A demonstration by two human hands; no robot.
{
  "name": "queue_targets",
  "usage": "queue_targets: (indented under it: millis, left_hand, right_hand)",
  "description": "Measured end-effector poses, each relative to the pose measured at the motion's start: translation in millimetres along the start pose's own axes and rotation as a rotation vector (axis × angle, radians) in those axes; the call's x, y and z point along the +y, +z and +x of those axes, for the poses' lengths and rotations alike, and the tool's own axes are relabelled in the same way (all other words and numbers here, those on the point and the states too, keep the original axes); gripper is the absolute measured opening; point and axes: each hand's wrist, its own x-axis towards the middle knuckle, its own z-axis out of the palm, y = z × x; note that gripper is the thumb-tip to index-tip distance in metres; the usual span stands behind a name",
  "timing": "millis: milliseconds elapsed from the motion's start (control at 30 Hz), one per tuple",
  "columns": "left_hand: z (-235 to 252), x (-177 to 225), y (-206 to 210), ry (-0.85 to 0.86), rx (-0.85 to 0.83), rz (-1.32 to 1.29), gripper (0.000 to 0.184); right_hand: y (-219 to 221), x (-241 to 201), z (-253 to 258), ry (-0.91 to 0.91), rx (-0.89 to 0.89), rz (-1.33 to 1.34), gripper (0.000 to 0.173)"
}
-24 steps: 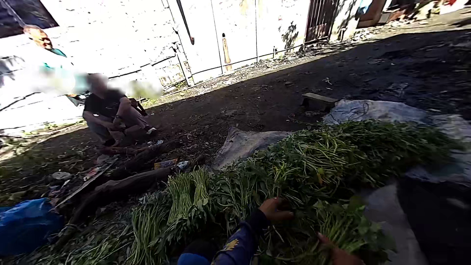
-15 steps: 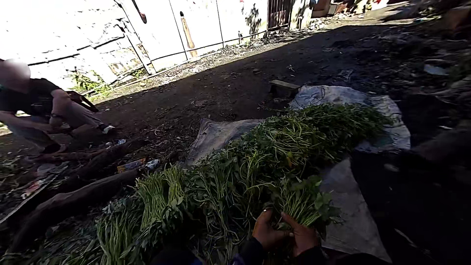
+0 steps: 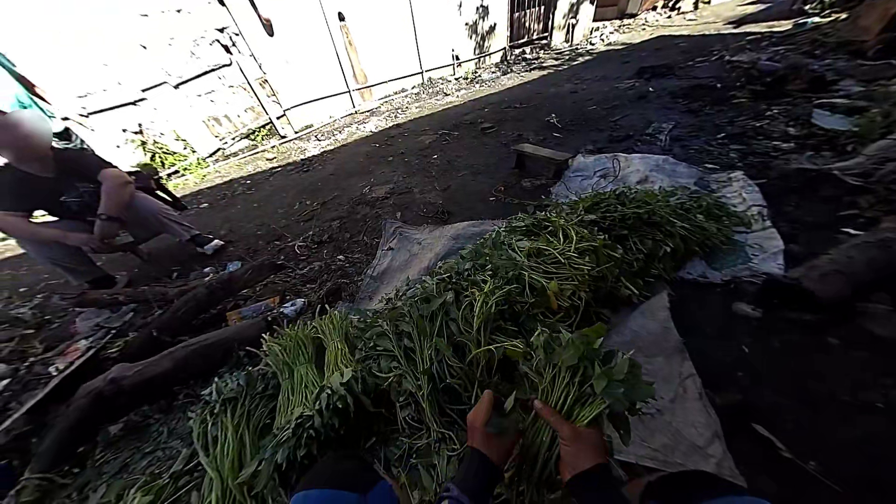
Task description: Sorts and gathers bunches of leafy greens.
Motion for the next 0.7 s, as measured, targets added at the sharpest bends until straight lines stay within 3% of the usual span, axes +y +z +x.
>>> queue_targets:
  millis: [33,67,167,200,233,267,300,400,500,600,700]
  left_hand:
    - [-2,-9,-13,0.019,-0.088,0.152,0.021]
    - [-3,-14,-28,-0.07,-0.233,0.309,0.022]
    - [9,-30,-62,-0.491,-0.576,0.68,0.041]
    - [14,-33,-67,-0.541,-0.633,0.718,0.054]
    - [13,-33,-69,-0.484,-0.657,0.688,0.067]
    - [9,-30,-68,-0.344,-0.659,0.594,0.076]
    - [5,-23,-64,-0.171,-0.651,0.45,0.074]
    - [-3,-2,-43,0.156,-0.645,0.129,0.04]
    - [-5,10,-35,0.206,-0.412,0.075,0.021]
    - [7,25,-46,0.181,-0.186,0.049,0.019]
    - [14,25,-51,0.218,-0.104,0.186,0.019]
  right_hand:
    - [-1,-1,4,-0.01,0.018,0.003,0.044]
    - [-3,-2,7,-0.022,0.032,0.005,0.043]
    - [-8,-6,13,-0.027,0.066,-0.005,0.042]
    - [-8,-7,14,-0.025,0.067,-0.016,0.043]
    - [-9,-8,13,-0.017,0.063,-0.033,0.044]
    - [-9,-7,12,-0.009,0.054,-0.05,0.046]
    - [-8,-6,12,0.001,0.04,-0.058,0.046]
    - [-6,-2,13,0.021,0.007,-0.042,0.046]
    - [-15,-10,18,0.016,0.024,-0.068,0.049]
    - [-24,-16,27,-0.001,0.06,-0.02,0.042]
    - [-28,-16,28,0.017,0.095,-0.006,0.042]
